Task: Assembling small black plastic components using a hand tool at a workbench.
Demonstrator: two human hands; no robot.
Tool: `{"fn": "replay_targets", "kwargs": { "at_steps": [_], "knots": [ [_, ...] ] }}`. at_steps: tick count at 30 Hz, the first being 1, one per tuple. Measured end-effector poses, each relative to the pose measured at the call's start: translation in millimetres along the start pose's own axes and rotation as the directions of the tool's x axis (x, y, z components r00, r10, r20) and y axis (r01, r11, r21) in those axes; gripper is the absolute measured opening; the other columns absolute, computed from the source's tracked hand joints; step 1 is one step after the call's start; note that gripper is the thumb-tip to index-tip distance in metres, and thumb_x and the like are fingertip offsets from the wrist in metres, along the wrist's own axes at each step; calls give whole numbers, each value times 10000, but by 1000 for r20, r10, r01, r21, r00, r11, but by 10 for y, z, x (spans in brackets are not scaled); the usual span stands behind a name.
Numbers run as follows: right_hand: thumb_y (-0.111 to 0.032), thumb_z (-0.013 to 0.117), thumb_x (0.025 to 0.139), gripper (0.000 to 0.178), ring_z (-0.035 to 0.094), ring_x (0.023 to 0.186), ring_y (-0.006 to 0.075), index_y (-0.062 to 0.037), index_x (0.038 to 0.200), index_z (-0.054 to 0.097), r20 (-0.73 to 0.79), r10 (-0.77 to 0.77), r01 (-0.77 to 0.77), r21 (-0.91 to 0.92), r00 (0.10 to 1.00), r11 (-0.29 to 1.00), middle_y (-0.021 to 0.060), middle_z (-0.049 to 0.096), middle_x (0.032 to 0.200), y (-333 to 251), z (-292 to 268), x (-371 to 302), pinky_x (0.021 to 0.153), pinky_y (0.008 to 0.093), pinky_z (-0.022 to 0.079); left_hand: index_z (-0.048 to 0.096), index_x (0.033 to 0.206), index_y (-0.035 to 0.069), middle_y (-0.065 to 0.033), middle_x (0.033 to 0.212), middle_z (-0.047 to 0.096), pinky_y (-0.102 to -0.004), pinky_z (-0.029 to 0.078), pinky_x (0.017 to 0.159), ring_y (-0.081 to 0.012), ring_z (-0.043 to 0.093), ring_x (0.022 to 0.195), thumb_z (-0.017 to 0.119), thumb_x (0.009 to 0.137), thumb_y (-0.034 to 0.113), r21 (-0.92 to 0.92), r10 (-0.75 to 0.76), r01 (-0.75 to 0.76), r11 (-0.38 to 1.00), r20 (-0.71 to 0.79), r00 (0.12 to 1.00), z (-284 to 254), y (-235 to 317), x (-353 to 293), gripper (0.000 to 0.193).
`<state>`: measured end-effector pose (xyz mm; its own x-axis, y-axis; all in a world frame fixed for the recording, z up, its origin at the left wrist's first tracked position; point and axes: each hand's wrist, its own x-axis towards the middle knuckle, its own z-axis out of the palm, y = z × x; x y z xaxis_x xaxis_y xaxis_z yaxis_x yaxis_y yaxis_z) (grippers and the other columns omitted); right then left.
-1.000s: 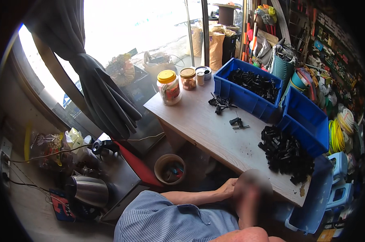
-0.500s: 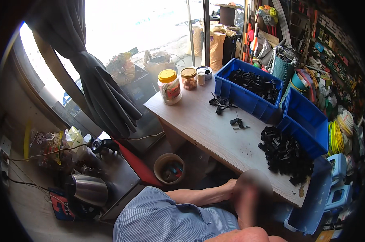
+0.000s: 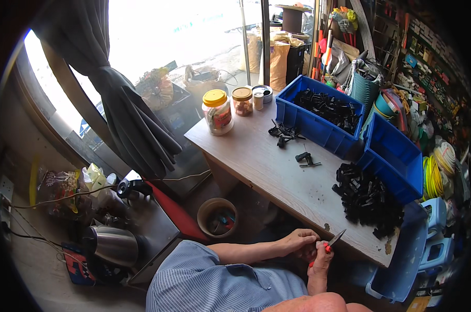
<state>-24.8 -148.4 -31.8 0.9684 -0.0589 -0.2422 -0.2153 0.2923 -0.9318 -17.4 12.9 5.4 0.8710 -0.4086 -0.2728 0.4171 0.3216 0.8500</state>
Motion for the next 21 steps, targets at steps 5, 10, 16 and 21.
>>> {"fn": "replay_targets", "kwargs": {
  "at_steps": [5,10,16,21],
  "knots": [
    [-156,673,840,130,461,609,78,-128,867,549,-16,117,-114,116,993,987,-35,474,724,-144,65,-21,531,233,367,495,1378,-12,-95,1046,674,-267,545,739,-144,657,887,567,982,232,50,155,-164,985,152,976,-176,-30,-101,470],
    [-151,666,843,116,476,627,79,-122,871,557,22,111,-113,156,994,981,-40,484,733,-108,98,-30,554,225,379,493,1382,-10,-109,1157,644,-326,550,854,-195,651,961,646,921,92,120,301,-333,935,225,927,-276,-123,-119,496],
    [-177,653,849,99,520,658,92,-123,901,588,-8,104,-102,131,995,986,-35,533,769,-31,99,-19,591,245,426,542,1262,-30,-189,1084,629,-405,544,821,-343,653,1001,703,842,98,659,534,-577,483,301,790,-227,-112,-117,468],
    [-209,642,857,101,554,692,95,-131,905,599,-27,79,-76,107,997,991,-25,563,815,-20,57,-89,608,258,462,568,1097,-22,-199,938,626,-420,541,733,-366,657,865,687,850,96,658,625,-620,427,281,728,-114,-179,-140,298]
  ]
}}
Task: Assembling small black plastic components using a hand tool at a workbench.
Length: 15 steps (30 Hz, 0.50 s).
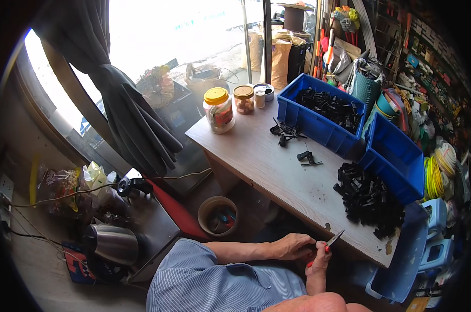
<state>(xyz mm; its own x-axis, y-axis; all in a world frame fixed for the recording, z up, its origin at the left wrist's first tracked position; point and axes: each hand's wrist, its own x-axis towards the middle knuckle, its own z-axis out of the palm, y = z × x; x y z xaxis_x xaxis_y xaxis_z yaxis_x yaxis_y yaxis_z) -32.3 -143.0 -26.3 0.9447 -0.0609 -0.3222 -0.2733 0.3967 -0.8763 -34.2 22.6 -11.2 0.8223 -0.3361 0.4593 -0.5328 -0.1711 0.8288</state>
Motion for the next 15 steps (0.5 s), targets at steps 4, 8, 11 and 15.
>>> {"fn": "replay_targets", "kwargs": {
  "at_steps": [4,8,11,15],
  "knots": [
    [-227,641,869,119,563,675,101,-126,919,603,-17,50,-50,-10,999,999,-23,569,811,-10,14,-64,581,258,469,572,1079,-11,-190,873,629,-409,545,683,-363,669,800,679,861,90,-15,-53,53,998,-18,998,70,44,-26,263],
    [-323,648,906,250,587,646,108,-86,985,631,-108,103,-102,11,989,995,-11,607,817,-77,125,-57,551,258,475,613,1062,22,-156,851,667,-344,560,667,-292,710,760,670,897,76,-28,-144,142,990,-120,982,8,70,35,183],
    [-326,634,895,193,548,643,98,-136,917,606,-11,116,-117,-19,993,993,-11,578,791,-122,152,-11,574,246,466,597,1044,-3,-52,816,660,-266,532,648,-78,625,755,644,933,61,-405,-398,278,871,-250,883,-1,41,113,136],
    [-168,554,878,96,528,543,134,-73,885,545,152,186,-178,-62,971,982,34,521,681,-293,315,-67,510,343,582,595,1069,-35,-82,892,685,-246,537,698,-108,644,763,640,944,51,-606,-547,301,736,-272,792,-94,16,294,158]
  ]
}}
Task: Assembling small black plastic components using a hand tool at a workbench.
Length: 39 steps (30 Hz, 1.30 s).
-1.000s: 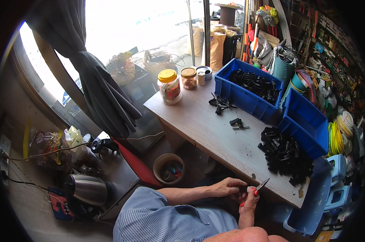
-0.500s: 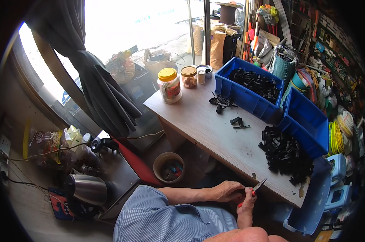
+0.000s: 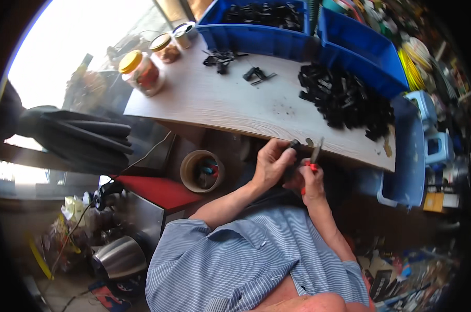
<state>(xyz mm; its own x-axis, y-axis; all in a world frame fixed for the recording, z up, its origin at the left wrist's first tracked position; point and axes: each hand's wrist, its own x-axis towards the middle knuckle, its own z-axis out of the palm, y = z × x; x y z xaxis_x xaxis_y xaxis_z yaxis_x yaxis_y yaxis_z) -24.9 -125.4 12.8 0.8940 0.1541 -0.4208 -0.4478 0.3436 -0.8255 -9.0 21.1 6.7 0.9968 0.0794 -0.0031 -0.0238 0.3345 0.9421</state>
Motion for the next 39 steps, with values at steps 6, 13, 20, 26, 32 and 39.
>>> {"fn": "replay_targets", "kwargs": {
  "at_steps": [6,13,20,26,32,39],
  "knots": [
    [-138,543,874,225,589,610,137,-35,1074,529,-31,79,-82,-113,996,990,50,559,753,80,28,-88,517,313,566,588,1116,-32,-87,927,697,-248,561,722,-108,666,800,658,955,95,-63,-46,46,997,2,999,93,-42,87,217],
    [-186,608,825,417,654,772,140,-37,1203,513,-9,70,-70,-253,998,965,43,609,851,91,62,-149,522,262,523,592,1095,-30,-59,906,688,-223,533,700,-68,627,781,658,956,89,-33,18,-18,999,9,1000,156,-80,64,195],
    [-208,619,821,466,634,798,119,-45,1246,520,-14,29,-32,-299,999,954,25,631,866,86,86,-155,534,252,516,592,1105,-34,-56,919,686,-227,545,727,-78,641,795,655,959,88,52,8,-10,999,31,999,158,-64,73,200],
    [-235,618,840,453,608,773,101,-40,1239,527,3,19,-17,-330,1000,944,22,634,862,73,72,-148,533,239,498,600,1073,-30,-39,874,674,-213,510,693,-48,596,775,669,945,80,41,-1,1,999,-7,1000,185,-53,72,182],
    [-361,608,870,535,624,854,111,-105,1322,480,22,67,-51,-414,998,909,4,605,965,112,17,-130,637,275,541,610,1064,-34,-36,872,669,-214,508,701,-48,593,777,680,936,75,87,33,-31,996,-28,999,206,-84,74,183],
    [-184,548,883,342,584,613,120,-25,1183,506,-20,103,-105,-263,994,959,53,566,733,216,-47,-68,491,272,529,612,1080,-19,-12,887,663,-195,490,688,-32,574,770,687,941,86,111,63,-62,992,-3,998,258,-144,67,189]
  ]
}}
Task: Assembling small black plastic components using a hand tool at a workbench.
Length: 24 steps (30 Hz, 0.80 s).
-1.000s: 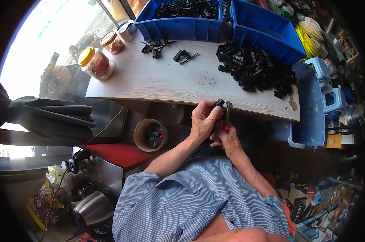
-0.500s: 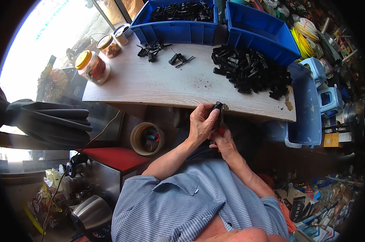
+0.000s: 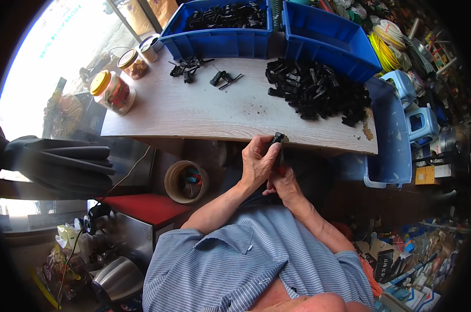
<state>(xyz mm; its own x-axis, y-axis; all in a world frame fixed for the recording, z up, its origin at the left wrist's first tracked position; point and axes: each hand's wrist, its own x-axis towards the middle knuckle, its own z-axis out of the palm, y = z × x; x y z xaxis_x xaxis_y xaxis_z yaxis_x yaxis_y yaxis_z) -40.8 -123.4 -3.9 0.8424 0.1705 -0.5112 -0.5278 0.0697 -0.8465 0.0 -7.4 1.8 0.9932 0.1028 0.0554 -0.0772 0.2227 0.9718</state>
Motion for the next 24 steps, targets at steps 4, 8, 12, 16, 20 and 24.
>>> {"fn": "replay_targets", "kwargs": {
  "at_steps": [4,8,12,16,20,24],
  "knots": [
    [-206,563,902,321,562,551,115,-23,1160,505,-19,43,-43,7,999,999,59,541,693,-28,0,6,463,289,537,617,1062,-26,-19,894,666,-205,490,707,-39,576,798,694,935,90,76,7,-10,997,28,1000,8,12,32,188],
    [-293,620,875,269,605,623,128,-41,952,565,-29,-24,26,77,999,997,44,570,697,-141,-10,-72,560,336,595,635,1041,-37,-73,836,686,-244,504,670,-72,601,749,711,908,106,324,95,-113,939,72,993,94,210,147,209],
    [-253,628,841,279,607,614,155,-68,1033,545,-103,-53,80,289,993,954,38,550,698,-91,-158,22,554,378,589,603,952,9,-180,673,651,-352,503,543,-298,668,583,703,876,151,473,297,-344,811,174,939,286,379,405,189],
    [-159,581,799,265,593,597,175,-105,1052,524,-219,-31,120,407,975,905,41,526,696,-181,-237,-7,538,410,581,586,972,25,-176,640,621,-414,502,562,-360,650,591,690,863,143,386,372,-441,810,242,896,765,587,993,191],
    [-136,554,784,240,567,559,169,-85,1014,507,-205,-32,109,379,978,919,43,508,664,-139,-191,-51,530,405,586,604,1061,40,-192,843,661,-443,520,710,-378,653,775,667,843,87,332,614,-635,697,180,768,876,670,1604,231],
    [-175,528,849,185,549,548,157,-80,1006,503,-227,-21,109,382,974,918,35,483,632,-64,-332,-70,534,399,589,643,1139,86,-138,1124,653,-407,500,920,-339,606,1057,605,725,-57,687,715,-589,426,143,684,297,747,1708,440]
  ]
}}
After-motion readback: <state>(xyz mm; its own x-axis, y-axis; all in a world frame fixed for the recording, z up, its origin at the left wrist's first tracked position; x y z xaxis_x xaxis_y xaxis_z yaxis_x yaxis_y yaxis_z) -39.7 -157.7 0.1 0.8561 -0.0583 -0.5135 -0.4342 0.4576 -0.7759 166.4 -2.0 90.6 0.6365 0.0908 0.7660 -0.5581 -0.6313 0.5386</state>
